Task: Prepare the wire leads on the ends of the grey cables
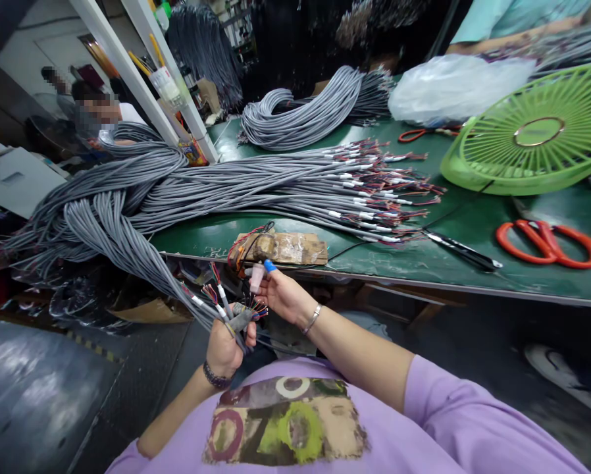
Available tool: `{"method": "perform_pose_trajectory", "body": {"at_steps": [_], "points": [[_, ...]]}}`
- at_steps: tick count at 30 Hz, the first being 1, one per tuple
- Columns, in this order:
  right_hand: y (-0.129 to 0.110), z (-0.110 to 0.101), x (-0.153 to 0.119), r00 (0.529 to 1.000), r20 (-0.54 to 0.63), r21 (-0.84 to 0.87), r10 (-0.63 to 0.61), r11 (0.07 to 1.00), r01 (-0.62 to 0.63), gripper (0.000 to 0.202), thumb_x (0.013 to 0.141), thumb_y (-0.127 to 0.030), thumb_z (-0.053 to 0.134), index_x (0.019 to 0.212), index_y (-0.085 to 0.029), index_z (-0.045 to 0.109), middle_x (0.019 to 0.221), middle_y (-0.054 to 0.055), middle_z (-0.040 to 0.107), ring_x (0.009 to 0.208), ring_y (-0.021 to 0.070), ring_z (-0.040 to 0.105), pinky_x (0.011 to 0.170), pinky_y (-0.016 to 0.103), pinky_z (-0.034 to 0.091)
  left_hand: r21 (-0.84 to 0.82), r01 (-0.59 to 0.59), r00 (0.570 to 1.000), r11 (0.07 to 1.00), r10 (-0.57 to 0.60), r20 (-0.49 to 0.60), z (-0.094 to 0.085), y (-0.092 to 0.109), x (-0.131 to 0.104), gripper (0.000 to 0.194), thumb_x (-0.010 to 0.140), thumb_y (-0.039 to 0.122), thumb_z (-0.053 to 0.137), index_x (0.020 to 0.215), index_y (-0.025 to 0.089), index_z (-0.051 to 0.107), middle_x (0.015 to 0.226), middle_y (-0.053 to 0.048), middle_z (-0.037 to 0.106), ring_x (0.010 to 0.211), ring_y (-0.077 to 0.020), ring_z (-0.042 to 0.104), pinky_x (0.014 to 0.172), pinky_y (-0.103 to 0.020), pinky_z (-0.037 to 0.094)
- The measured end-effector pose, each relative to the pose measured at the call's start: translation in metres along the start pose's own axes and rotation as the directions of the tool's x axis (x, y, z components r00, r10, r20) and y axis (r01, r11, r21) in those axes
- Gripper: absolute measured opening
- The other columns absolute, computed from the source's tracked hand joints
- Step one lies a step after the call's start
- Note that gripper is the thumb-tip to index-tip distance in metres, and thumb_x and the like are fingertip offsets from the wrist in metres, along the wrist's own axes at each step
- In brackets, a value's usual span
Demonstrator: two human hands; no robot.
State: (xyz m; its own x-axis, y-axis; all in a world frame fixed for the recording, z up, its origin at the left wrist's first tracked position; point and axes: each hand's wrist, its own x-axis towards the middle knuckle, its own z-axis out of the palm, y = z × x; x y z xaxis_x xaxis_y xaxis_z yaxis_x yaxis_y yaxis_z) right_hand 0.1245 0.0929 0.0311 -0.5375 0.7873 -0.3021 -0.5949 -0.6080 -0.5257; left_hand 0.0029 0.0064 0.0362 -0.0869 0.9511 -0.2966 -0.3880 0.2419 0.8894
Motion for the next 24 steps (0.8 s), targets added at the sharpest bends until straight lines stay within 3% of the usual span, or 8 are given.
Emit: {"method": "perform_pose_trajectory", "body": {"at_steps": [4,11,24], "points": [[0.001,-0.002,0.001,0.996,-0.007,-0.092,-0.094,0.991,0.093,0.022,0.076,-0.036,0.07,0.081,-0.015,0.066,0.068,0.001,0.063,0.059,0.009,0.055,0.054,0.02,0.046,-0.021,-0.004,1.0,1.0,0.004,-0.005,0.0,0.002,0.0,0.031,0.064,0.041,0.075,0.063,0.015,0.056,0.044,0.002,0.056,0.034,-0.0072,0.047,0.034,-0.016,0.036],[0.002,0.0,-0.002,0.992,0.046,-0.11,-0.119,0.986,0.123,0.033,0.067,-0.044,0.076,0.074,-0.014,0.065,0.061,-0.001,0.058,0.053,0.0082,0.049,0.049,0.021,0.041,-0.029,-0.001,1.0,1.0,0.001,-0.003,0.001,0.004,0.009,0.032,0.062,0.041,0.075,0.061,0.015,0.056,0.044,0.003,0.055,0.034,-0.0065,0.045,0.034,-0.016,0.035],[0.004,0.007,-0.001,0.991,-0.052,-0.079,-0.124,0.99,0.12,0.04,0.063,-0.051,0.076,0.063,-0.015,0.061,0.056,-0.001,0.058,0.049,0.008,0.046,0.047,0.022,0.034,-0.019,0.033,0.999,0.999,-0.033,-0.001,0.004,0.004,0.016,0.033,0.061,0.04,0.075,0.061,0.015,0.054,0.043,0.003,0.055,0.033,-0.0061,0.044,0.033,-0.016,0.035]]}}
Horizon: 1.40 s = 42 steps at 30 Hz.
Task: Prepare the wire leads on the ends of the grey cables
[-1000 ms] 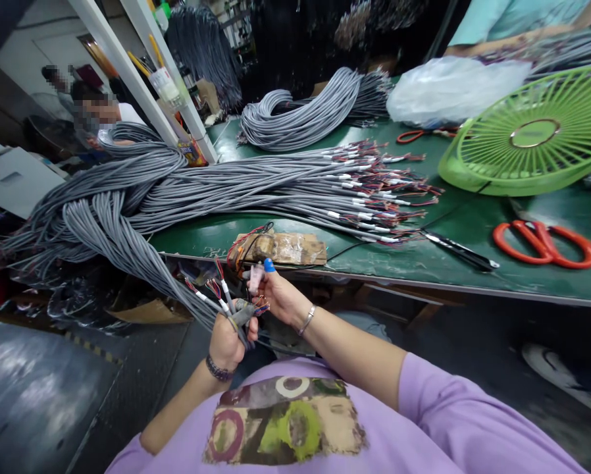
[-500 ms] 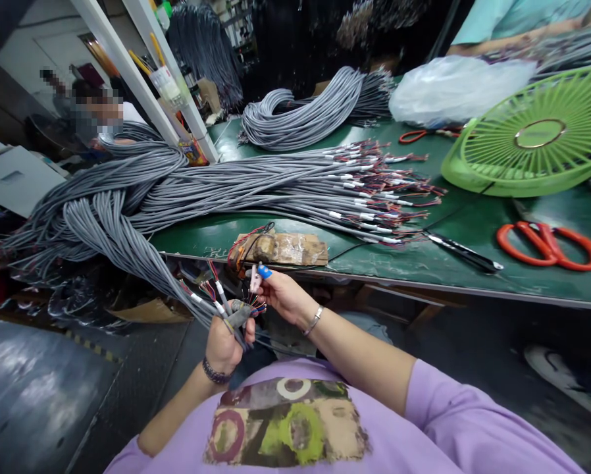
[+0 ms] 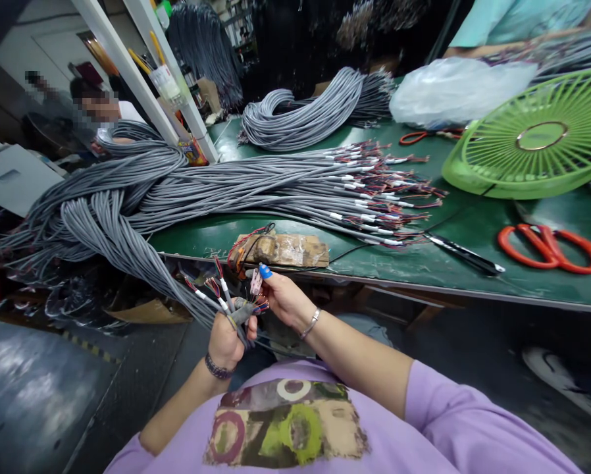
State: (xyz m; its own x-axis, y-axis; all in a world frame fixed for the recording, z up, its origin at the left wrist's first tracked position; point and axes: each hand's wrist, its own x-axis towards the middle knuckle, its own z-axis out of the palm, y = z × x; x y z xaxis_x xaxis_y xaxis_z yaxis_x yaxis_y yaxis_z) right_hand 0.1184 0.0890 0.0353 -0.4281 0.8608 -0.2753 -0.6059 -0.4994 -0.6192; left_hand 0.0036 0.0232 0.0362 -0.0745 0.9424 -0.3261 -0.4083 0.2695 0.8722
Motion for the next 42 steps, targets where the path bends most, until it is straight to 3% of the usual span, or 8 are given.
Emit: {"method": "perform_pose_trajectory", "body": {"at_steps": [5,12,17,28,36,42], "points": [[0.002,-0.001,0.002,0.999,-0.035,0.019,-0.022,1.0,0.022,0.037,0.064,-0.049,0.076,0.063,-0.014,0.062,0.057,-0.001,0.058,0.051,0.0083,0.047,0.05,0.023,0.037,0.024,-0.008,1.0,1.0,0.008,0.011,0.0,-0.003,0.002,0.033,0.061,0.042,0.075,0.062,0.015,0.055,0.044,0.003,0.056,0.033,-0.0066,0.045,0.034,-0.017,0.035],[0.0,-0.004,-0.001,0.997,0.014,0.073,0.081,0.994,-0.082,0.03,0.076,-0.045,0.067,0.078,-0.016,0.065,0.063,0.001,0.061,0.053,0.0101,0.051,0.048,0.022,0.042,0.054,-0.033,0.999,0.998,0.033,0.009,0.001,-0.004,-0.008,0.035,0.063,0.044,0.074,0.061,0.016,0.054,0.044,0.003,0.055,0.034,-0.0071,0.046,0.035,-0.017,0.034],[-0.005,-0.001,-0.003,0.999,0.037,0.009,0.028,1.0,-0.028,0.023,0.074,-0.036,0.071,0.076,-0.015,0.065,0.067,0.002,0.061,0.057,0.0096,0.053,0.051,0.021,0.044,0.08,-0.075,0.997,0.994,0.076,-0.015,-0.001,-0.005,-0.018,0.035,0.064,0.045,0.073,0.061,0.015,0.055,0.045,0.002,0.056,0.035,-0.0072,0.046,0.036,-0.018,0.034],[-0.002,-0.003,-0.005,0.998,0.066,0.027,0.012,1.0,-0.014,0.025,0.072,-0.038,0.072,0.074,-0.014,0.065,0.067,0.002,0.064,0.057,0.0099,0.052,0.052,0.023,0.04,0.03,-0.093,0.991,0.995,0.096,-0.096,0.005,-0.005,-0.006,0.032,0.064,0.041,0.073,0.06,0.016,0.053,0.045,0.003,0.056,0.035,-0.0068,0.047,0.037,-0.018,0.032],[0.001,-0.006,-0.001,1.0,0.02,0.046,0.003,0.999,-0.003,0.021,0.071,-0.034,0.074,0.078,-0.015,0.068,0.07,0.004,0.068,0.06,0.0113,0.056,0.054,0.023,0.041,0.044,-0.06,0.995,0.997,0.064,-0.075,0.004,-0.01,-0.001,0.033,0.064,0.043,0.073,0.061,0.016,0.053,0.045,0.003,0.056,0.034,-0.0073,0.047,0.035,-0.018,0.03],[0.002,-0.009,-0.004,0.997,0.057,0.034,0.046,0.998,-0.048,0.03,0.074,-0.045,0.069,0.081,-0.016,0.067,0.074,0.004,0.067,0.061,0.012,0.056,0.053,0.023,0.044,0.039,-0.091,0.994,0.995,0.093,-0.054,0.003,-0.009,-0.006,0.032,0.067,0.042,0.071,0.062,0.016,0.055,0.046,0.003,0.056,0.035,-0.0073,0.047,0.035,-0.018,0.031]]}}
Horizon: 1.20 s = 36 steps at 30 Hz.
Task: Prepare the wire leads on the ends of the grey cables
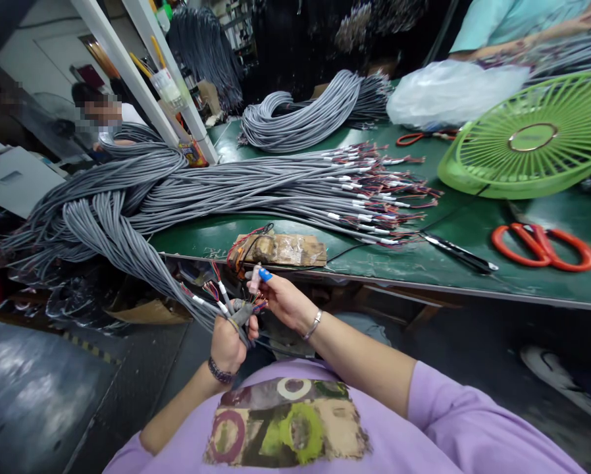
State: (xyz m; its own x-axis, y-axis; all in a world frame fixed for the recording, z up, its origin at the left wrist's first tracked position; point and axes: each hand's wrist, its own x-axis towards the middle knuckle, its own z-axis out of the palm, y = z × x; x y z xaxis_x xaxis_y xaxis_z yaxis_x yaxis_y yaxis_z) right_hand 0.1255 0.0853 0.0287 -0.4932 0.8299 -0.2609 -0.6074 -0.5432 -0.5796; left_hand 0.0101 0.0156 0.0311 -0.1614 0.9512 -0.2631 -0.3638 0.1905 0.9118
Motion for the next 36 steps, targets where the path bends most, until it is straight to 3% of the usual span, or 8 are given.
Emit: {"method": "perform_pose_trajectory", "body": {"at_steps": [5,9,13,17,24,29,32,36], "points": [[-0.006,-0.007,-0.017,0.988,0.054,-0.216,0.148,0.967,-0.133,0.042,0.072,-0.057,0.065,0.081,-0.015,0.064,0.076,0.005,0.065,0.059,0.0113,0.056,0.055,0.025,0.047,0.045,-0.067,0.998,0.997,0.066,0.02,-0.004,-0.002,-0.008,0.033,0.071,0.044,0.069,0.061,0.015,0.056,0.047,0.002,0.057,0.036,-0.0073,0.048,0.038,-0.018,0.033],[-0.005,-0.002,-0.035,0.989,0.131,-0.474,0.069,0.881,0.002,0.031,0.067,-0.04,0.075,0.074,-0.016,0.058,0.061,-0.001,0.062,0.054,0.0103,0.055,0.053,0.023,0.042,0.129,-0.102,0.995,0.986,0.099,0.026,-0.008,-0.007,-0.012,0.035,0.073,0.045,0.067,0.059,0.015,0.056,0.049,0.001,0.058,0.039,-0.0076,0.049,0.04,-0.019,0.035],[-0.002,0.005,-0.042,0.959,0.276,-0.505,0.062,0.859,0.089,0.031,0.072,-0.043,0.069,0.073,-0.018,0.051,0.051,-0.002,0.061,0.049,0.014,0.058,0.053,0.026,0.042,0.242,-0.041,0.987,0.969,0.002,0.16,-0.013,-0.008,-0.014,0.033,0.073,0.044,0.067,0.06,0.015,0.057,0.048,0.0,0.058,0.039,-0.0095,0.051,0.041,-0.02,0.039],[-0.001,0.003,-0.04,0.963,0.255,-0.556,0.084,0.828,0.075,0.035,0.07,-0.047,0.069,0.072,-0.018,0.048,0.049,-0.003,0.061,0.046,0.0141,0.058,0.051,0.026,0.042,0.249,-0.024,0.975,0.968,-0.033,0.22,-0.017,-0.011,-0.013,0.031,0.075,0.04,0.067,0.061,0.014,0.058,0.047,0.0,0.059,0.039,-0.0104,0.052,0.041,-0.021,0.041],[0.003,0.006,-0.041,0.986,0.165,-0.539,-0.022,0.835,0.109,0.035,0.07,-0.049,0.069,0.07,-0.018,0.051,0.049,-0.004,0.059,0.047,0.0121,0.055,0.051,0.025,0.04,0.122,-0.063,0.994,0.991,0.05,0.102,-0.013,-0.016,-0.011,0.031,0.077,0.042,0.065,0.065,0.016,0.055,0.049,0.001,0.06,0.039,-0.0093,0.052,0.042,-0.02,0.042],[0.004,0.002,-0.039,0.993,0.121,-0.472,0.007,0.88,0.052,0.033,0.07,-0.044,0.071,0.068,-0.017,0.052,0.048,-0.004,0.057,0.047,0.0099,0.052,0.05,0.023,0.037,0.093,-0.077,0.994,0.993,0.069,0.079,-0.009,-0.012,-0.012,0.032,0.076,0.042,0.067,0.062,0.015,0.055,0.049,0.001,0.059,0.04,-0.0085,0.052,0.041,-0.019,0.042],[0.001,-0.008,-0.031,0.999,0.043,-0.341,0.031,0.94,-0.015,0.034,0.073,-0.045,0.069,0.066,-0.015,0.055,0.054,-0.003,0.056,0.049,0.0079,0.049,0.052,0.022,0.039,0.032,-0.042,0.997,0.999,0.04,0.062,-0.006,-0.005,-0.011,0.033,0.072,0.044,0.069,0.062,0.015,0.056,0.048,0.001,0.058,0.039,-0.0076,0.05,0.039,-0.017,0.04],[-0.007,-0.015,-0.013,0.994,-0.02,-0.145,0.107,0.983,-0.109,0.038,0.083,-0.052,0.056,0.078,-0.015,0.062,0.07,0.003,0.063,0.056,0.0099,0.054,0.054,0.023,0.045,-0.04,0.018,0.999,0.999,-0.015,0.051,0.001,0.005,-0.01,0.034,0.065,0.043,0.074,0.063,0.015,0.055,0.045,0.003,0.057,0.037,-0.0072,0.049,0.037,-0.017,0.039]]}}
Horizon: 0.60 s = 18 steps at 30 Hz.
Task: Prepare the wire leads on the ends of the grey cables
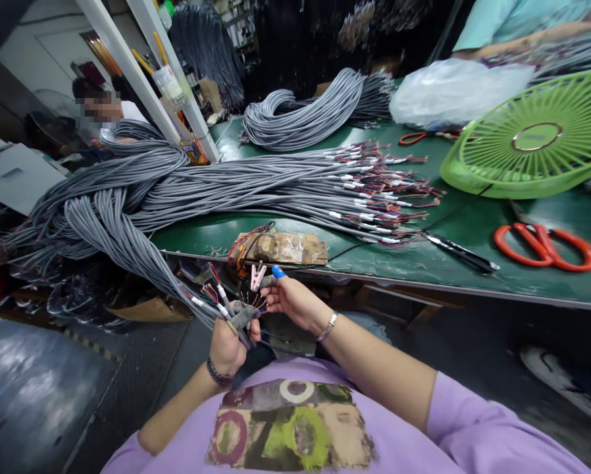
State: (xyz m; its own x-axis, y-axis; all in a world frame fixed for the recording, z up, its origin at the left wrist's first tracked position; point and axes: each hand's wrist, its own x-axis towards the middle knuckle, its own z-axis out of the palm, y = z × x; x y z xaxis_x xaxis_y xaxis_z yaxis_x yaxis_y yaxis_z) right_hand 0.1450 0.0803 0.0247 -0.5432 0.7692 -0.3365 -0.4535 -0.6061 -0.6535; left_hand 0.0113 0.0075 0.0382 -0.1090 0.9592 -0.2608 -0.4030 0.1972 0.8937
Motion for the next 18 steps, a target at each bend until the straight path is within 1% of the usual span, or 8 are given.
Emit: {"method": "perform_pose_trajectory", "body": {"at_steps": [2,5,7,10,13,18], "points": [[-0.003,0.003,0.009,1.0,0.015,0.029,-0.017,0.999,0.016,0.038,0.085,-0.051,0.054,0.079,-0.014,0.063,0.072,0.005,0.064,0.055,0.01,0.053,0.052,0.023,0.045,-0.017,0.02,1.0,1.0,-0.02,0.012,0.004,0.003,0.002,0.033,0.064,0.042,0.075,0.063,0.015,0.055,0.045,0.003,0.057,0.036,-0.0073,0.049,0.036,-0.017,0.039],[-0.002,0.009,0.019,0.996,0.037,0.054,-0.082,0.995,0.08,0.039,0.082,-0.05,0.059,0.074,-0.013,0.064,0.063,0.003,0.062,0.051,0.0096,0.051,0.048,0.022,0.044,-0.036,0.05,0.999,0.998,-0.049,0.011,0.007,0.004,0.005,0.032,0.065,0.04,0.074,0.063,0.016,0.054,0.045,0.003,0.057,0.036,-0.0078,0.049,0.036,-0.017,0.039],[0.0,0.012,0.023,0.995,0.052,0.074,-0.089,0.994,0.085,0.04,0.08,-0.051,0.061,0.072,-0.012,0.064,0.059,0.003,0.06,0.05,0.0099,0.052,0.046,0.021,0.043,-0.04,0.056,0.998,0.998,-0.056,-0.003,0.008,0.005,0.008,0.031,0.065,0.04,0.074,0.063,0.016,0.054,0.045,0.003,0.057,0.036,-0.0077,0.049,0.035,-0.017,0.038],[0.002,0.014,0.025,0.994,0.077,0.114,-0.074,0.991,0.065,0.04,0.079,-0.052,0.062,0.078,-0.012,0.066,0.059,0.003,0.062,0.048,0.0109,0.054,0.045,0.022,0.041,-0.037,0.056,0.998,0.998,-0.057,-0.012,0.008,0.005,0.013,0.031,0.063,0.04,0.074,0.062,0.016,0.054,0.045,0.003,0.057,0.036,-0.0073,0.049,0.035,-0.016,0.036],[0.002,0.015,0.024,0.992,0.099,0.137,-0.085,0.988,0.071,0.039,0.08,-0.052,0.061,0.084,-0.014,0.066,0.059,0.003,0.064,0.047,0.0125,0.055,0.047,0.024,0.043,-0.032,0.068,0.998,0.997,-0.068,-0.01,0.009,0.006,0.017,0.032,0.061,0.039,0.075,0.061,0.016,0.054,0.044,0.003,0.056,0.035,-0.0067,0.048,0.035,-0.016,0.036],[0.003,0.018,0.024,0.99,0.097,0.132,-0.105,0.987,0.092,0.039,0.078,-0.054,0.061,0.081,-0.015,0.066,0.054,0.003,0.063,0.047,0.0151,0.056,0.048,0.026,0.044,-0.016,0.097,0.995,0.995,-0.097,-0.017,0.01,0.004,0.022,0.033,0.06,0.04,0.075,0.06,0.016,0.053,0.044,0.002,0.056,0.034,-0.0064,0.048,0.035,-0.016,0.036]]}}
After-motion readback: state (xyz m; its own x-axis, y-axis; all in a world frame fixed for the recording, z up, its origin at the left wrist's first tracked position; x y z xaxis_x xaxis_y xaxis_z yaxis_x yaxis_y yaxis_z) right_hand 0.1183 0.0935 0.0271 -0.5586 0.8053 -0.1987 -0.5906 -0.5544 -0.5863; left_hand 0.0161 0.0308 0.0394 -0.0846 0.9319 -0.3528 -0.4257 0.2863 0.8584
